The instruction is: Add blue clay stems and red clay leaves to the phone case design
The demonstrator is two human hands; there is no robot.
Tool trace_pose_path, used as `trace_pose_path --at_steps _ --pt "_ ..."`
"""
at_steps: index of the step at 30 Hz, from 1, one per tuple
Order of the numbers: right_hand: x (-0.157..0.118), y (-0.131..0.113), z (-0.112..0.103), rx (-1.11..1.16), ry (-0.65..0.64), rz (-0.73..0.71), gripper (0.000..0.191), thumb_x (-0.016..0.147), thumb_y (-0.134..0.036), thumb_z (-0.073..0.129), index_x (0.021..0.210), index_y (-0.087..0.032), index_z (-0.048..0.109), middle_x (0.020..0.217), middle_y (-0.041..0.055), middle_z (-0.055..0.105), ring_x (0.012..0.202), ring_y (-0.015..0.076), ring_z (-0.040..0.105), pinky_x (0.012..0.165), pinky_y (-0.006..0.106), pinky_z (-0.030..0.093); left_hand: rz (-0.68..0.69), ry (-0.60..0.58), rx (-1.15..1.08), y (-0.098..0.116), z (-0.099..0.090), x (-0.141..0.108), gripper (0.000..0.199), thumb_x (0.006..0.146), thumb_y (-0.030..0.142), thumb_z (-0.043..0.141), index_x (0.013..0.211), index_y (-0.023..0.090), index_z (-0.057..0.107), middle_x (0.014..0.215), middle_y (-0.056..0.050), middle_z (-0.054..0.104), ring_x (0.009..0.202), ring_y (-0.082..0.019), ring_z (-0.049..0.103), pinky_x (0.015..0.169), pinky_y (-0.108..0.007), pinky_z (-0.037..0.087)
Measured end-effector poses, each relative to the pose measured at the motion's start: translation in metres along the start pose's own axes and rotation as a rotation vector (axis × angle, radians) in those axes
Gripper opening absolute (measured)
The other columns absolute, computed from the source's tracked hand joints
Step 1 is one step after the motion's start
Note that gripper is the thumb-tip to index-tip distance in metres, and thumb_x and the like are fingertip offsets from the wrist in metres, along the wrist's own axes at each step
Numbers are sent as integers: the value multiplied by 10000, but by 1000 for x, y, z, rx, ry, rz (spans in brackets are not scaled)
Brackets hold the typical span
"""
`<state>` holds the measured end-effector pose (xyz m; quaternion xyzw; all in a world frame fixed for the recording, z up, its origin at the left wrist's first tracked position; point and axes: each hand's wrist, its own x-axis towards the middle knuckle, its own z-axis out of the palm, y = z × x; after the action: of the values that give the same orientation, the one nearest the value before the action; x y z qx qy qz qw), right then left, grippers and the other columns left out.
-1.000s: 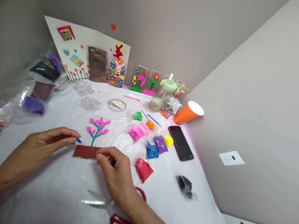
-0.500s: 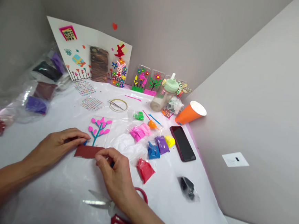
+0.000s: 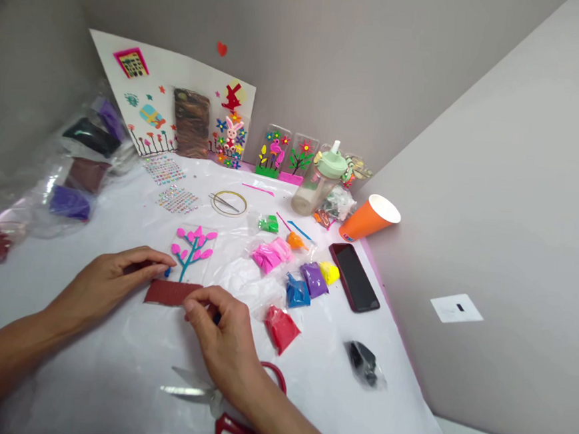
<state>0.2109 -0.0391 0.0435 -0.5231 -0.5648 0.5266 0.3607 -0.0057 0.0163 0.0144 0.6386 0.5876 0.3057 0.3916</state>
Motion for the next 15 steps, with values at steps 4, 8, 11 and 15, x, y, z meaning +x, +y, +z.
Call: trace_pose_path --at_steps 4,8,11,15 --pt "0 0 0 -2 -1 3 204 929 -334 602 827 -178 686 788 13 652 745 146 550 703 255 426 -6 -5 1 1 1 0 325 822 552 586 890 312 796 989 -2 805 892 -248 722 844 -314 537" --pt "0 -1 0 -4 3 3 199 925 -330 605 823 -179 685 785 11 650 740 146 545 697 256 423 -2 -10 -5 1 2 0 331 815 557 587 895 311 792 1010 -7 800 931 -254 717 880 -328 526" --pt "0 -2 0 -5 4 5 198 922 -327 607 814 -180 683 782 13 652 742 148 547 700 259 424 7 -8 -11 0 3 0 340 810 564 586 895 306 790 1031 -16 795 965 -259 711 900 -331 521" --pt "0 -3 1 -8 1 2 206 922 -333 603 810 -177 680 778 14 645 736 147 541 696 259 423 -16 -7 -16 0 2 0 351 808 570 583 892 301 791 1000 -14 801 908 -257 716 879 -334 534"
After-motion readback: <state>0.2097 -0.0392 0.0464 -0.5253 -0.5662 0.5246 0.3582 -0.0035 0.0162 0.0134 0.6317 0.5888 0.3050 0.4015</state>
